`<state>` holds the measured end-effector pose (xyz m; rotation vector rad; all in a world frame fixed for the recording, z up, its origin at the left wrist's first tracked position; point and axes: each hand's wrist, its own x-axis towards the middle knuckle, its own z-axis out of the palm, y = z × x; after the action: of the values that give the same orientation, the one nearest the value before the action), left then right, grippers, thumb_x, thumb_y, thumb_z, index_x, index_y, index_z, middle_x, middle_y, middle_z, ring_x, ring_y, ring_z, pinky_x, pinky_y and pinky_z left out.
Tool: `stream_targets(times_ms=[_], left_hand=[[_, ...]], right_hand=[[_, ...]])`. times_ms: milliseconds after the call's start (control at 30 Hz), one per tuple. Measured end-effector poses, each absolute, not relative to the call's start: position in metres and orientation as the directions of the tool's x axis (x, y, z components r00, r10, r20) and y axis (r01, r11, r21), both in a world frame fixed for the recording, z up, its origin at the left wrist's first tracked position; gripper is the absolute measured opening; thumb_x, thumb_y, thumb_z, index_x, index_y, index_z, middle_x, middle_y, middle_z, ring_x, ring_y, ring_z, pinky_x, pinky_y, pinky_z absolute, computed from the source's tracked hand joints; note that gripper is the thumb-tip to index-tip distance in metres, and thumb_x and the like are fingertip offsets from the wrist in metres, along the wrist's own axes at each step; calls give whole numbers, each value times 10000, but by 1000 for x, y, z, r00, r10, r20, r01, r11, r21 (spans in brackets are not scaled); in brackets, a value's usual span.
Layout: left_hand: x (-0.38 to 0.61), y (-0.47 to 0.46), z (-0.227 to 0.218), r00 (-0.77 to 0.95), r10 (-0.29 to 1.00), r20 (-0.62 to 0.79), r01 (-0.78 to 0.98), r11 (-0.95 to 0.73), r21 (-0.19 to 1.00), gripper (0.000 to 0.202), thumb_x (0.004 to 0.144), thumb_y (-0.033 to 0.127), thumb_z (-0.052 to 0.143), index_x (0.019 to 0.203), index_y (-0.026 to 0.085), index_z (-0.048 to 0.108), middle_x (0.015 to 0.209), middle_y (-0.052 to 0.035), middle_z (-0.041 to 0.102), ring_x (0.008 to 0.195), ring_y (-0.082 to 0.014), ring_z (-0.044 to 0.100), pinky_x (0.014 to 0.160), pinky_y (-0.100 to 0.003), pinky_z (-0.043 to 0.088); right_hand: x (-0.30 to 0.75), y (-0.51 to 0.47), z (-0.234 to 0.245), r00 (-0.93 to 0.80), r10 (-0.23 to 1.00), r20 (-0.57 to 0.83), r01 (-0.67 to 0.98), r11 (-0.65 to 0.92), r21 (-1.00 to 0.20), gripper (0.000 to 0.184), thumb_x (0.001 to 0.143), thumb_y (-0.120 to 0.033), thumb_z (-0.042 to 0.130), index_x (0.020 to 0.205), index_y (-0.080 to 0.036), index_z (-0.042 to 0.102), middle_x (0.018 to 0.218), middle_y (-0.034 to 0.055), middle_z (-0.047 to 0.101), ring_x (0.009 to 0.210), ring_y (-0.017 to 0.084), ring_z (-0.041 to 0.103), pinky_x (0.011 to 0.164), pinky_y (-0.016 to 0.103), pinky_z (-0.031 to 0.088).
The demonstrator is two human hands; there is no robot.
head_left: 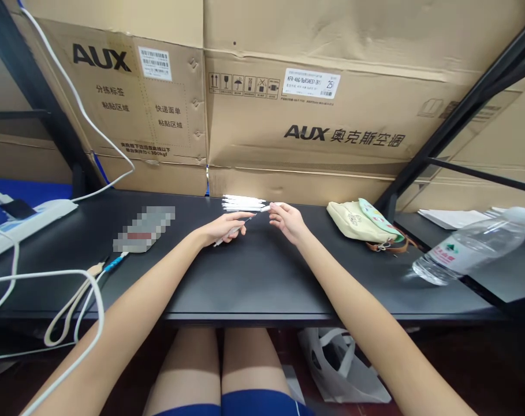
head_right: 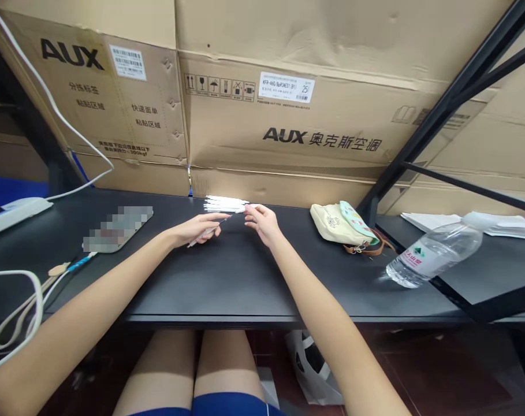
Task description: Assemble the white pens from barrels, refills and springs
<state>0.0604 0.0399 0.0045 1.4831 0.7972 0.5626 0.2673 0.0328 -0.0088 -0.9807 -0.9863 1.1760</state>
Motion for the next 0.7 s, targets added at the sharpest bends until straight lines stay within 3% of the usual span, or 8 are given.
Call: stream_targets(times_ms=[200, 367, 500, 700], left_hand=[[63, 40, 5, 566, 817, -114, 144, 38, 989, 407, 832, 211, 520, 1238, 187, 524, 722, -4, 538, 442, -33, 327, 371, -147, 194], [68, 35, 7, 433, 900, -42, 156, -28, 987, 226, 832, 290, 581, 974, 118, 616, 705, 4, 506, 426, -7, 271, 361, -143, 166], [72, 31, 7, 427, 903, -45, 197, -45, 979, 226, 830, 329, 591, 821, 104, 616, 675, -8, 543, 434, -12, 286, 367, -144, 190], [75, 31, 3, 397, 917, -44, 167, -25, 986, 196, 719, 278, 700, 781, 104, 637, 697, -24, 596, 443, -12, 310, 382, -143, 213]], right_hand=[[267, 31, -10, 41, 999, 21, -230, 30, -973, 238, 610, -317, 797, 711, -169, 640, 684, 4, 651, 548, 62, 561, 506, 171, 484], [261, 30, -18, -15, 1000, -21, -222, -23, -975, 214, 638, -300, 784, 727, -163, 646, 685, 12, 651, 563, 71, 565, 531, 184, 488], [256, 29, -21, -36, 999, -32, -222, -39, -974, 218, 630, -296, 790, 719, -161, 644, 688, 12, 647, 573, 75, 569, 538, 187, 487], [253, 27, -22, -50, 998, -42, -211, -51, -976, 183, 647, -266, 778, 730, -155, 658, 687, 18, 651, 583, 74, 578, 549, 182, 495]])
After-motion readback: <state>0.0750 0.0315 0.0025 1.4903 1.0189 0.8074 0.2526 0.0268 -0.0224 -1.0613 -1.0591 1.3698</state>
